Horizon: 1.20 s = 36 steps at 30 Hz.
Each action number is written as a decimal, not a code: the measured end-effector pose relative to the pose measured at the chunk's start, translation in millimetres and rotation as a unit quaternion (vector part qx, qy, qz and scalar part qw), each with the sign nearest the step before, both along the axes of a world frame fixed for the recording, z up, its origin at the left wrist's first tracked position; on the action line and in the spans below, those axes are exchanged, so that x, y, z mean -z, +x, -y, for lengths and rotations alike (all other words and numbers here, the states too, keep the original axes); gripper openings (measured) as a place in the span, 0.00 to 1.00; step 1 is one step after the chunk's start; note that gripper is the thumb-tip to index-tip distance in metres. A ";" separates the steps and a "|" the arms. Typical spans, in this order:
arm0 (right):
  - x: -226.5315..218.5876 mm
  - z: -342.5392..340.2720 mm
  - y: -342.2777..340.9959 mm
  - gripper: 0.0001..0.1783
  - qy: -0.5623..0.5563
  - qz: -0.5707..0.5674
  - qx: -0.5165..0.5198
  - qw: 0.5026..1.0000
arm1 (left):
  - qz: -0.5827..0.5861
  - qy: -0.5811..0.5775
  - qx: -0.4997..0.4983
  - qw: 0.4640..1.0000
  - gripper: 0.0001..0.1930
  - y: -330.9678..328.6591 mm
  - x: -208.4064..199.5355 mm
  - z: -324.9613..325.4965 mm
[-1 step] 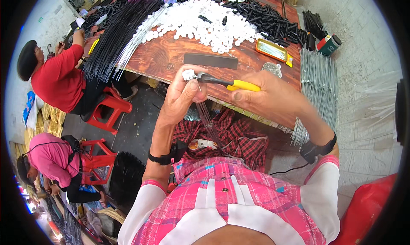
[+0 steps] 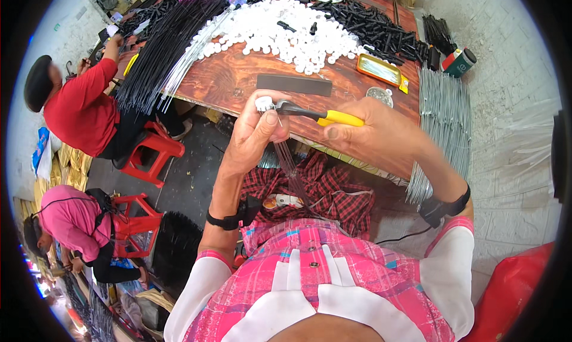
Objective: Assemble umbrella components by inserting metal ribs into a plastic center piece and securing them with pliers.
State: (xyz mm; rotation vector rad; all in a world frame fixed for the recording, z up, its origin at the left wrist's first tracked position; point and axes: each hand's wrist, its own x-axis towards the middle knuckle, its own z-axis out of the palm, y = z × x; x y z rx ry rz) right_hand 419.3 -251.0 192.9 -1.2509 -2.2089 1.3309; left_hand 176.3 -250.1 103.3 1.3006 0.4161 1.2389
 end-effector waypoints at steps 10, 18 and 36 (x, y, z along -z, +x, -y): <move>5.4 -17.4 7.9 0.25 -0.057 -0.028 -0.092 0.994 | 0.004 0.005 -0.021 1.000 0.18 4.5 -2.7 6.5; 5.9 -19.4 10.4 0.26 -0.088 -0.068 -0.110 0.988 | 0.021 -0.011 -0.013 1.000 0.18 5.3 -4.0 7.6; -9.8 -22.6 10.6 0.27 -0.065 -0.043 -0.135 0.988 | 0.000 0.005 -0.028 1.000 0.19 9.5 -4.3 6.9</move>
